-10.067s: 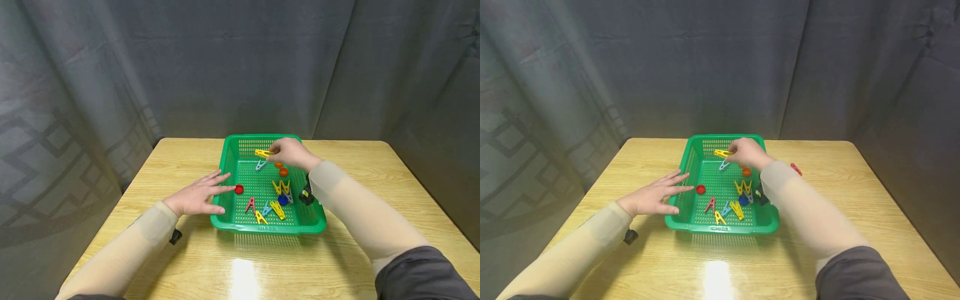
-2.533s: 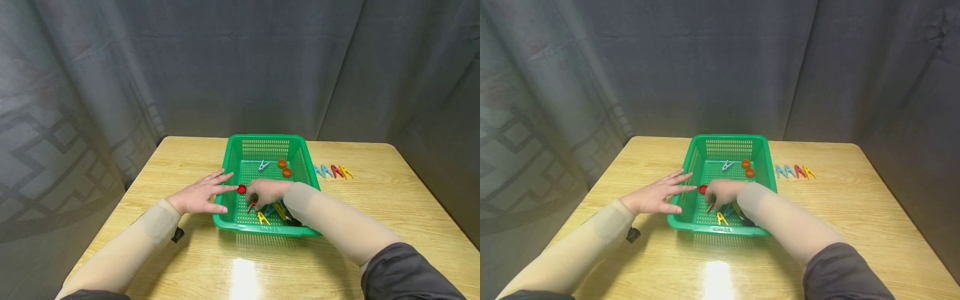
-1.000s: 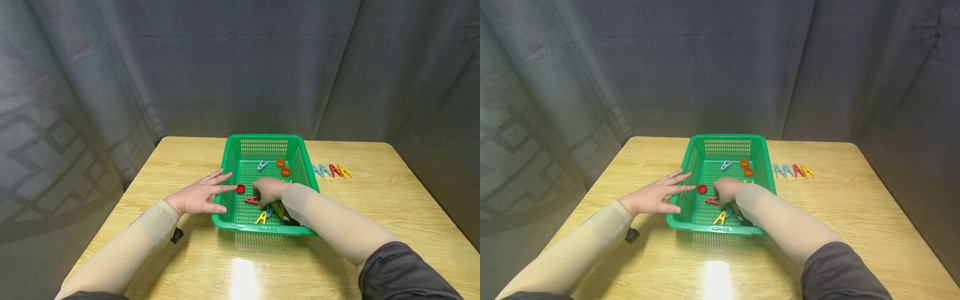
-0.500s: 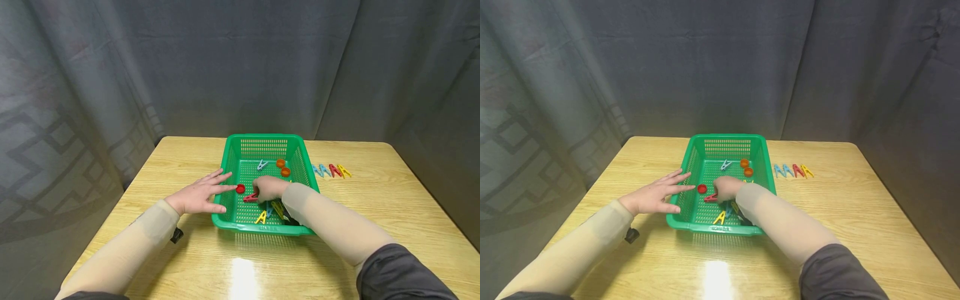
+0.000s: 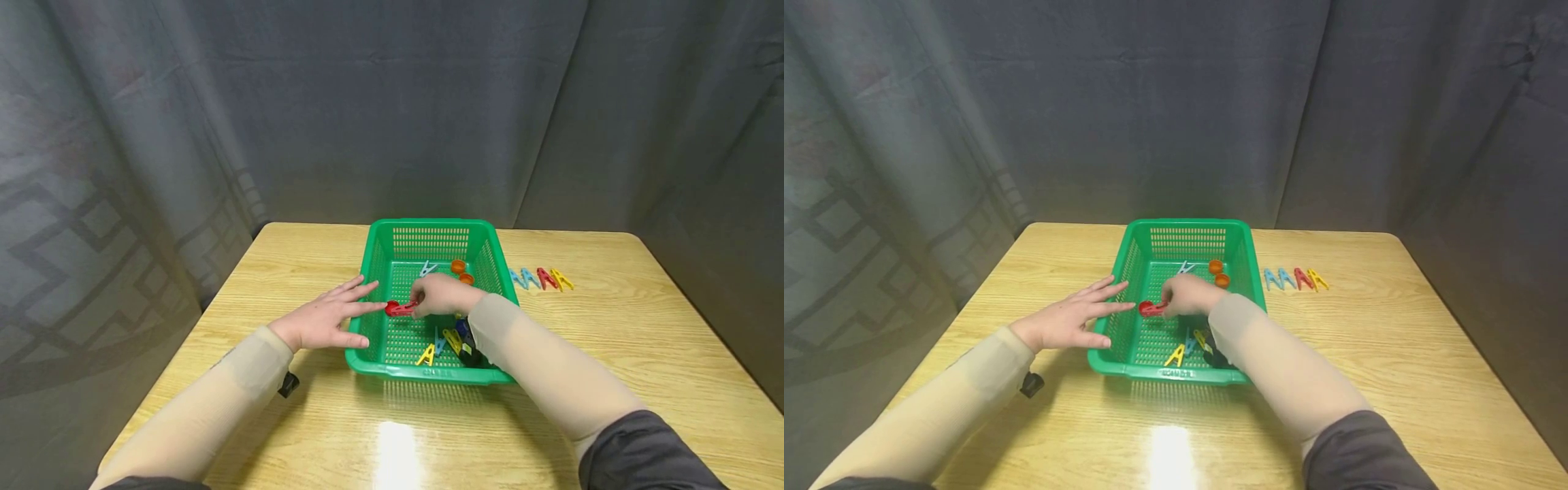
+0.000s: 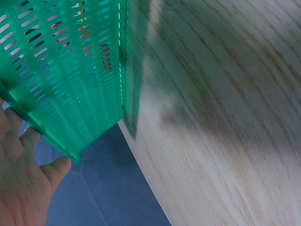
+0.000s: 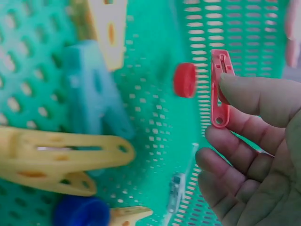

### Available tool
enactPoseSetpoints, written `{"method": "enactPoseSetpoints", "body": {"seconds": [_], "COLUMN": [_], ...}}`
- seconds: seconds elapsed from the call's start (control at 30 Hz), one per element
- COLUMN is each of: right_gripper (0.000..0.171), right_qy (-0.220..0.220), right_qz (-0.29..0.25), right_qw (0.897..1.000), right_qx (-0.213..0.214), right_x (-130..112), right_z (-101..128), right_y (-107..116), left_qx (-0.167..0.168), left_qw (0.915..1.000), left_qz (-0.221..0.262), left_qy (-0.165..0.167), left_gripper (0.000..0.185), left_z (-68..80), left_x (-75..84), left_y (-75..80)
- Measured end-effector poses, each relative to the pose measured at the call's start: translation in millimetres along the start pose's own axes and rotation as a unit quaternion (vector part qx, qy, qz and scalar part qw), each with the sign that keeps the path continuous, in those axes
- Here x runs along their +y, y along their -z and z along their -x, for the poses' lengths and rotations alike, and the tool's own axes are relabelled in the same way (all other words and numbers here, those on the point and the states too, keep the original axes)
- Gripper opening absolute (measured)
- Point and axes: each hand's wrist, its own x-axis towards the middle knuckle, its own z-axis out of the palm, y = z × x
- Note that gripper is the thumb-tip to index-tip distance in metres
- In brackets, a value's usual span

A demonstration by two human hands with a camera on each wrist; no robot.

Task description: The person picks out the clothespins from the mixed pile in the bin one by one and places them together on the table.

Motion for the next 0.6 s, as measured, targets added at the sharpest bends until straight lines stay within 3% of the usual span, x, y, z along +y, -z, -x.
{"method": "enactPoseSetpoints", "body": {"seconds": [0.27,0.6], "right_gripper": [0.021,0.024], "right_qy": [0.009,-0.004], "right_qz": [-0.037,-0.081], "right_qw": [0.998,0.988], "right_qx": [0.058,0.134], "right_x": [4,5], "right_z": [3,10], "right_y": [15,31], "left_qx": [-0.004,-0.010], "left_qw": [1.0000,0.9999], "left_qz": [0.003,-0.001], "left_qy": [0.005,0.004], "left_gripper": [0.069,0.068], "left_z": [0.1,-0.1], "left_x": [0.2,0.9], "left_y": [0.3,1.4]}}
